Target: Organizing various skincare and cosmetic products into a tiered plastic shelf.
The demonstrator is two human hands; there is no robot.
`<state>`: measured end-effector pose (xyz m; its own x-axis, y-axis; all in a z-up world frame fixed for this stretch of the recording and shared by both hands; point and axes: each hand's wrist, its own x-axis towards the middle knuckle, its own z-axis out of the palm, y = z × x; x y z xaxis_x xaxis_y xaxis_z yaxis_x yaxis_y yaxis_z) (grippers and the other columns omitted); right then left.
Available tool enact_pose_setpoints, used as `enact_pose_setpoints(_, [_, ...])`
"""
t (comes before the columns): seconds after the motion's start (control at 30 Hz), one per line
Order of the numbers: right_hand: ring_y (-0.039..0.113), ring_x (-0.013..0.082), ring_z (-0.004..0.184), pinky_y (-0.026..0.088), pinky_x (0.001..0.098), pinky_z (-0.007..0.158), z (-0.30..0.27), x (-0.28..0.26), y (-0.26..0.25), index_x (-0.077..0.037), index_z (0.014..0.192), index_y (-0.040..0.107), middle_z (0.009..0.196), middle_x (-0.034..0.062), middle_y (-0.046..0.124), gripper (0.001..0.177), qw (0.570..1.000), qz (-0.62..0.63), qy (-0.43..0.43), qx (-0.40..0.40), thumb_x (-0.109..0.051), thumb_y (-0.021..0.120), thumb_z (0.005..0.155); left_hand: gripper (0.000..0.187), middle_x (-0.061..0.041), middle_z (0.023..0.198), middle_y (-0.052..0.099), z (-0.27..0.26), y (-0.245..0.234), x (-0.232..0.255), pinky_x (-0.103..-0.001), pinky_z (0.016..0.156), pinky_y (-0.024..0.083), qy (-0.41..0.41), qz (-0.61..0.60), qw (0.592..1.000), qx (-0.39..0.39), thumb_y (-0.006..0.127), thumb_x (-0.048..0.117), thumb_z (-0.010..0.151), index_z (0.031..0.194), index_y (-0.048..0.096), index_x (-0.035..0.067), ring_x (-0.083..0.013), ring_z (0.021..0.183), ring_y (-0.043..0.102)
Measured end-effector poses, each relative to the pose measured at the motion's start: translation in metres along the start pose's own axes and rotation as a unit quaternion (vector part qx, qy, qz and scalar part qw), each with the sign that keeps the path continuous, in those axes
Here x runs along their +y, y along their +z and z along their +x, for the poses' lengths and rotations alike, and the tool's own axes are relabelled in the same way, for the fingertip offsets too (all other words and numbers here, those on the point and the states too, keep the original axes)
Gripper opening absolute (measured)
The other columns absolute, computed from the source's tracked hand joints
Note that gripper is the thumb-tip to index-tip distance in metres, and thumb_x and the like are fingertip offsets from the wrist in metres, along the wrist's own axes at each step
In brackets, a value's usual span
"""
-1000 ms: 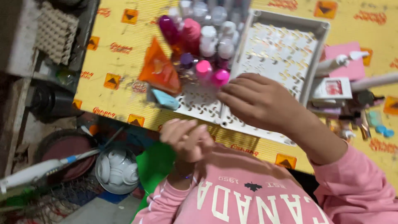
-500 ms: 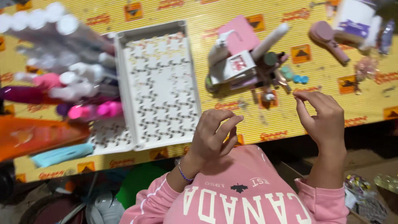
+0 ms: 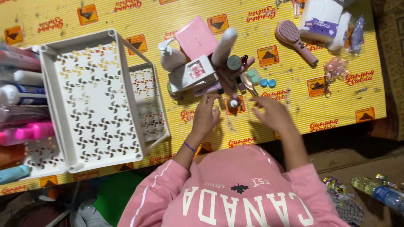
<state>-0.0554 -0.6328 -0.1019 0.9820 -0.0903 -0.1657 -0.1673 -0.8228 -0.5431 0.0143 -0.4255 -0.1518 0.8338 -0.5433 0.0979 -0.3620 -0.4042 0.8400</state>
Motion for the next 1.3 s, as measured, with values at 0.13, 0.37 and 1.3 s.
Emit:
enact_pose_setpoints(0.13, [0.061, 0.0345, 0.087, 0.046, 0.0476, 0.074, 0.025, -0.002, 0.029, -0.014, 0.118, 0.049, 0.094, 0.0165, 0.062, 0.042, 0.992, -0.005, -0.002, -0.129, -0.019, 0.059, 0.078, 0.030, -0.011, 0.091, 0.050, -0.002, 0.034, -0.032, -0.044, 0.072, 0.044, -0.043, 0.065, 0.995, -0.064, 0.052, 0.005, 0.075, 0.105, 0.050, 0.008, -0.0328, 0.084, 0.056])
enact_pose_setpoints(0.37, [0.059, 0.0298, 0.091, 0.048, 0.0421, 0.075, 0.040, 0.057, 0.108, -0.019, 0.116, 0.047, 0.102, 0.0089, 0.059, 0.036, 0.988, -0.036, -0.114, -0.100, -0.022, 0.054, 0.081, 0.043, -0.014, 0.097, 0.049, -0.008, 0.058, -0.038, -0.045, 0.075, 0.046, -0.123, 0.071, 0.983, -0.121, 0.057, 0.005, 0.072, 0.114, 0.045, 0.006, -0.0361, 0.092, 0.054])
enact_pose_setpoints(1.3, [0.048, 0.0291, 0.098, 0.028, 0.0426, 0.089, 0.112, 0.114, 0.091, -0.010, 0.111, 0.046, 0.095, 0.0079, 0.049, 0.051, 0.989, -0.117, 0.063, 0.064, -0.035, 0.062, 0.070, 0.045, -0.004, 0.106, 0.056, -0.014, 0.072, -0.063, -0.036, 0.083, 0.044, -0.106, 0.132, 0.983, -0.077, 0.068, 0.011, 0.066, 0.108, 0.052, 0.013, -0.0267, 0.093, 0.054])
